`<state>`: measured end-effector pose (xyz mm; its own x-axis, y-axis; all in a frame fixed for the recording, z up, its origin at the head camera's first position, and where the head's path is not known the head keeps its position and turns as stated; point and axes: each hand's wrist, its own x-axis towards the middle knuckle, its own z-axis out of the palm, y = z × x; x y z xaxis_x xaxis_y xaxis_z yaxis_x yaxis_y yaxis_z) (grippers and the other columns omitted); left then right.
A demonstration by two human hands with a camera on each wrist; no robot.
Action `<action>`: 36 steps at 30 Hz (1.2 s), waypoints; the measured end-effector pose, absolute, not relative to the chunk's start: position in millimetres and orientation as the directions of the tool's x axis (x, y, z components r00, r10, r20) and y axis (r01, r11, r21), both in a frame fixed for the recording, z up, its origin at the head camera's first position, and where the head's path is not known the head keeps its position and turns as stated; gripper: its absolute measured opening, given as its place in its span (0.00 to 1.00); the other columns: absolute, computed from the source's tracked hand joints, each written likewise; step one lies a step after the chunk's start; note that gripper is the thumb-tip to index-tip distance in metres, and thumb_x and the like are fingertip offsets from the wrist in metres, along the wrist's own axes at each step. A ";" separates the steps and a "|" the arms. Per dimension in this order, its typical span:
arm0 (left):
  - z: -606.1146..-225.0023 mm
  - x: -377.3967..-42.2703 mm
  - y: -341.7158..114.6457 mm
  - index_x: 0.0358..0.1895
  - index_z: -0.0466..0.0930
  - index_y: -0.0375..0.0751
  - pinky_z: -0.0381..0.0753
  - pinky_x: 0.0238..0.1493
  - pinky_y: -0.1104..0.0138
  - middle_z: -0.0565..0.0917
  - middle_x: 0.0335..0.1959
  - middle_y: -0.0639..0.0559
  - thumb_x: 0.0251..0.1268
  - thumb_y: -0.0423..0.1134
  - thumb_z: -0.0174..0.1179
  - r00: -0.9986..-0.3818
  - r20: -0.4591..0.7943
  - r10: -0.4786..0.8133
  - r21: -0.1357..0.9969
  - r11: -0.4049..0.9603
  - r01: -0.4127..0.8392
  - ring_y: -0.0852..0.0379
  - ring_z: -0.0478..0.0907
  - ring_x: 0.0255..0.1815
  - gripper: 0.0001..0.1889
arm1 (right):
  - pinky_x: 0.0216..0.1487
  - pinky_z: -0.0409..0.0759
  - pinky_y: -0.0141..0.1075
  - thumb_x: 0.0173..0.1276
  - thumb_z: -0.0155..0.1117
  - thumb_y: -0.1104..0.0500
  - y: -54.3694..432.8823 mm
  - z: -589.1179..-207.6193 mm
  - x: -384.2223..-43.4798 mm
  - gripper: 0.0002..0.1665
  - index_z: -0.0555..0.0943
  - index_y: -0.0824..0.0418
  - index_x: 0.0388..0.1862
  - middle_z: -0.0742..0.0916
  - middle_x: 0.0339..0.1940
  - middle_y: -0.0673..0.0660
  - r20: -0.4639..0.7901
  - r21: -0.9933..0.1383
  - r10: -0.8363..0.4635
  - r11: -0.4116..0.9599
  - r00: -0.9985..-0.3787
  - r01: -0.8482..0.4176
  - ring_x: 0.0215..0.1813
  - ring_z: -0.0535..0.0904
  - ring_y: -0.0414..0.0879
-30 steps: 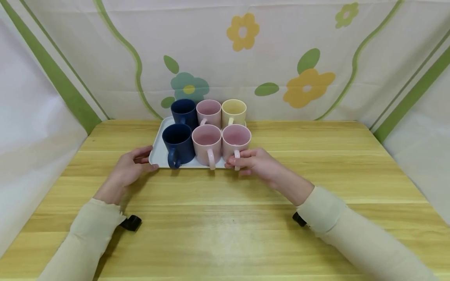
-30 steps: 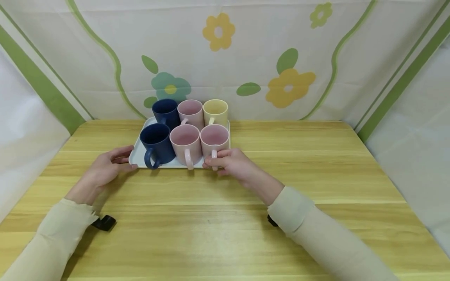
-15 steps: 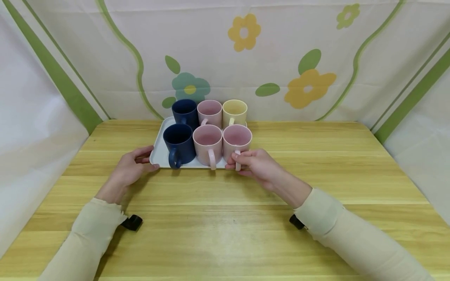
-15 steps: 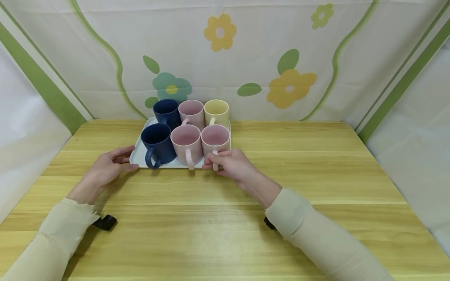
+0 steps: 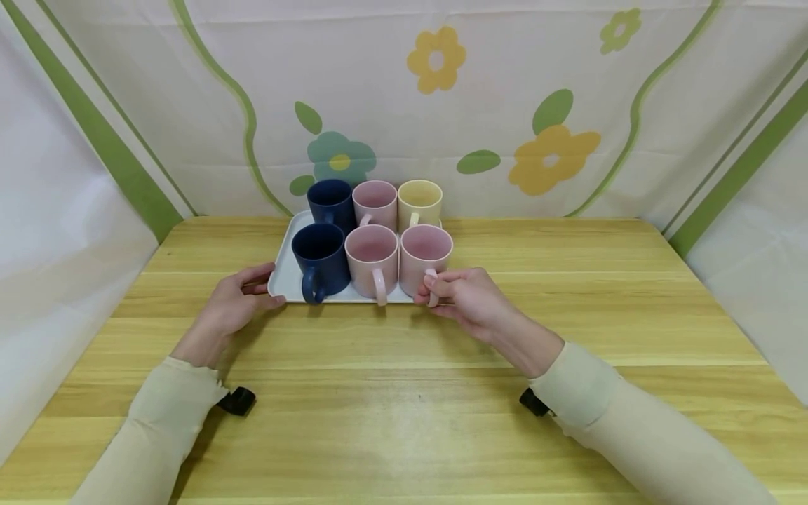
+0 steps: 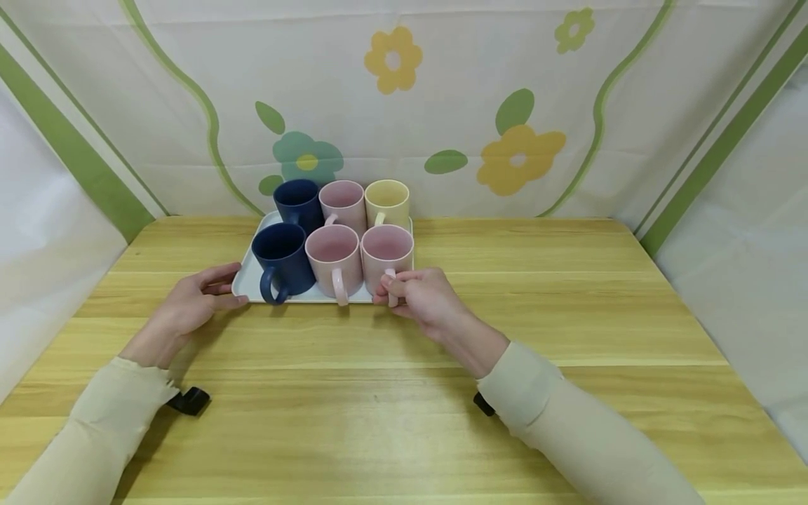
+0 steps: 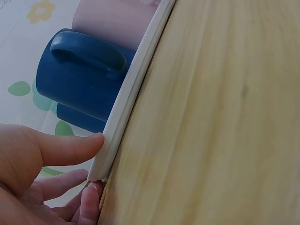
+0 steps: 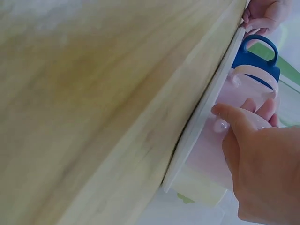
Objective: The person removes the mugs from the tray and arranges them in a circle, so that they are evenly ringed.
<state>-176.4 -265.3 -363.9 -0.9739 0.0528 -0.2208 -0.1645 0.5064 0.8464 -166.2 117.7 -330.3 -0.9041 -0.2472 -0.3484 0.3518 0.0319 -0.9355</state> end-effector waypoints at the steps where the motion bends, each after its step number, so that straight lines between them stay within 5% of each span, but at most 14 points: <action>1: -364.0 -176.3 -265.4 0.85 0.58 0.38 0.74 0.46 0.84 0.67 0.81 0.32 0.74 0.35 0.68 -0.974 -0.220 0.053 0.845 0.509 -0.163 0.40 0.71 0.74 0.41 | 0.72 0.79 0.53 0.82 0.60 0.61 118.6 -329.3 -165.5 0.13 0.86 0.72 0.45 0.89 0.42 0.55 -0.346 -0.937 -0.242 0.034 -0.906 0.349 0.47 0.88 0.44; 9: -364.5 -176.0 -264.9 0.85 0.57 0.39 0.73 0.46 0.84 0.67 0.81 0.33 0.74 0.36 0.67 -0.971 -0.232 0.051 0.841 0.512 -0.174 0.40 0.70 0.74 0.41 | 0.68 0.82 0.53 0.83 0.58 0.65 125.7 -319.8 -159.5 0.19 0.82 0.80 0.60 0.89 0.39 0.54 -0.290 -0.957 -0.232 0.057 -0.929 0.284 0.46 0.88 0.44; 21: -363.7 -175.0 -264.1 0.85 0.57 0.38 0.74 0.46 0.84 0.66 0.81 0.32 0.74 0.36 0.67 -0.972 -0.228 0.055 0.844 0.509 -0.169 0.39 0.70 0.74 0.41 | 0.55 0.88 0.38 0.82 0.59 0.65 150.6 -303.6 -158.9 0.20 0.81 0.81 0.61 0.90 0.34 0.50 -0.186 -0.979 -0.186 0.119 -0.965 0.165 0.44 0.88 0.43; 36: -362.9 -174.6 -264.2 0.85 0.57 0.38 0.74 0.45 0.84 0.66 0.81 0.32 0.74 0.36 0.67 -0.974 -0.221 0.047 0.839 0.519 -0.166 0.39 0.70 0.73 0.41 | 0.57 0.88 0.37 0.84 0.59 0.59 189.4 -298.8 -168.2 0.19 0.81 0.79 0.53 0.88 0.38 0.51 -0.152 -0.974 -0.102 0.183 -0.983 0.132 0.49 0.86 0.47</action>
<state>-174.6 -264.2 -362.9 -0.9742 0.0465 -0.2210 -0.1655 0.5188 0.8387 -168.2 189.4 -298.8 -0.9830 -0.1021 -0.1523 0.1320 0.1826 -0.9743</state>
